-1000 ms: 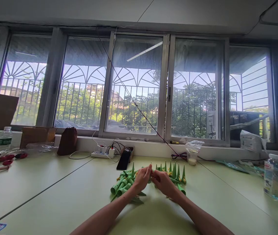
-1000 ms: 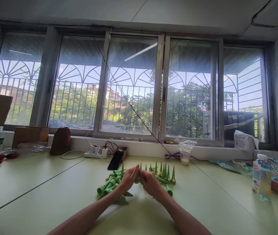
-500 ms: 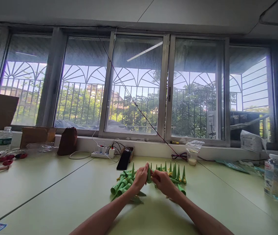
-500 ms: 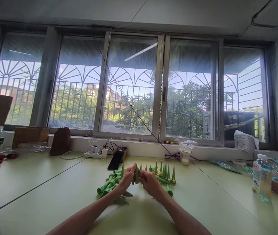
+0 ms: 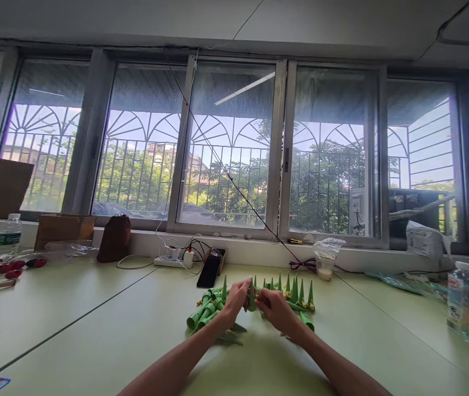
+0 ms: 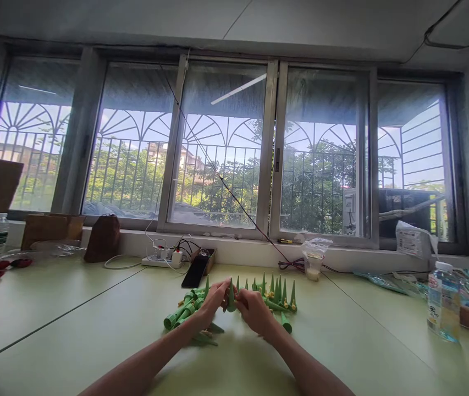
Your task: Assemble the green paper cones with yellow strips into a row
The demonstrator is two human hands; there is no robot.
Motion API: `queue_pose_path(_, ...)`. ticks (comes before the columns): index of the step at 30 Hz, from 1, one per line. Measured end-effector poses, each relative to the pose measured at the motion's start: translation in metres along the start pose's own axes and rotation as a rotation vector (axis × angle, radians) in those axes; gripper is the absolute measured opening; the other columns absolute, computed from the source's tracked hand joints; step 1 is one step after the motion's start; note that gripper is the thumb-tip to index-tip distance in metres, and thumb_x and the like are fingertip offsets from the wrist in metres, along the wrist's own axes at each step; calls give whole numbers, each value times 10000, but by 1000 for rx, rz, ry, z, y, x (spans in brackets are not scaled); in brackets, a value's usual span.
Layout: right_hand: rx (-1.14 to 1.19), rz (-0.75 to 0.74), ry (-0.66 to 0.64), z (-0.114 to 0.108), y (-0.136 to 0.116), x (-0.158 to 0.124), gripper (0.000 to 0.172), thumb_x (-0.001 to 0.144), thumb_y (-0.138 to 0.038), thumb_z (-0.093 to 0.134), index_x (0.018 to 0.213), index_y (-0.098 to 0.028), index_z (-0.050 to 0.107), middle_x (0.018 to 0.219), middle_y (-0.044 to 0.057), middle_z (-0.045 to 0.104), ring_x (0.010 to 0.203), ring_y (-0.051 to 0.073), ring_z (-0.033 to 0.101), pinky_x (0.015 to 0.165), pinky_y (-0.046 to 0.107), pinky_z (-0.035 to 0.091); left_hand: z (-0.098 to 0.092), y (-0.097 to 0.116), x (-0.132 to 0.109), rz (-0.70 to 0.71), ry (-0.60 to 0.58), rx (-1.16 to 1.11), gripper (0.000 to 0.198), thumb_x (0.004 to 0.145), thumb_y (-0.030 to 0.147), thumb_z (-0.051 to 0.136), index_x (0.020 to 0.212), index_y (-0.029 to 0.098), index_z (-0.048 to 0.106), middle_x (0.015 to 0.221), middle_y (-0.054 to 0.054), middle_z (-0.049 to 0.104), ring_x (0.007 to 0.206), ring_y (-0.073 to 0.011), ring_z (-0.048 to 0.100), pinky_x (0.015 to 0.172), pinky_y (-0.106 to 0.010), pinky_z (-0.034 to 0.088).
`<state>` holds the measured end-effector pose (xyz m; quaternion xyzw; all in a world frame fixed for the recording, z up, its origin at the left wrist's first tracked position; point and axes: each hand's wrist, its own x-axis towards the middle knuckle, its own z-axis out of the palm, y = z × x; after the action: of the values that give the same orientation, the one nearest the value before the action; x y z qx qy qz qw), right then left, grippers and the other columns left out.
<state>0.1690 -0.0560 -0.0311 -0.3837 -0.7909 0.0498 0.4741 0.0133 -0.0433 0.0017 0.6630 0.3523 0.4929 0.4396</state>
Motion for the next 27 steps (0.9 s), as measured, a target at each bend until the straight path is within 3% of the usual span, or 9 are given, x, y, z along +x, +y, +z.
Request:
queue_pose_path(12,-20,-3,-19,-1,-1,-1,121,788,-144,527,674,-174,501,578,-55,440,548,95,356,537,207,271,-1,-2,3,-19,-5,-10,298,746,457,512,647,176,489,548,28,451,465,-90,419,436,-215,316)
queue_pose_path(27,-25,4,-50,-2,-3,-2,151,777,-136,524,646,-175,461,567,-59,428,545,86,358,529,204,251,-2,-7,5,-20,-10,-25,301,718,460,557,656,169,509,581,22,466,490,-90,434,458,-214,333)
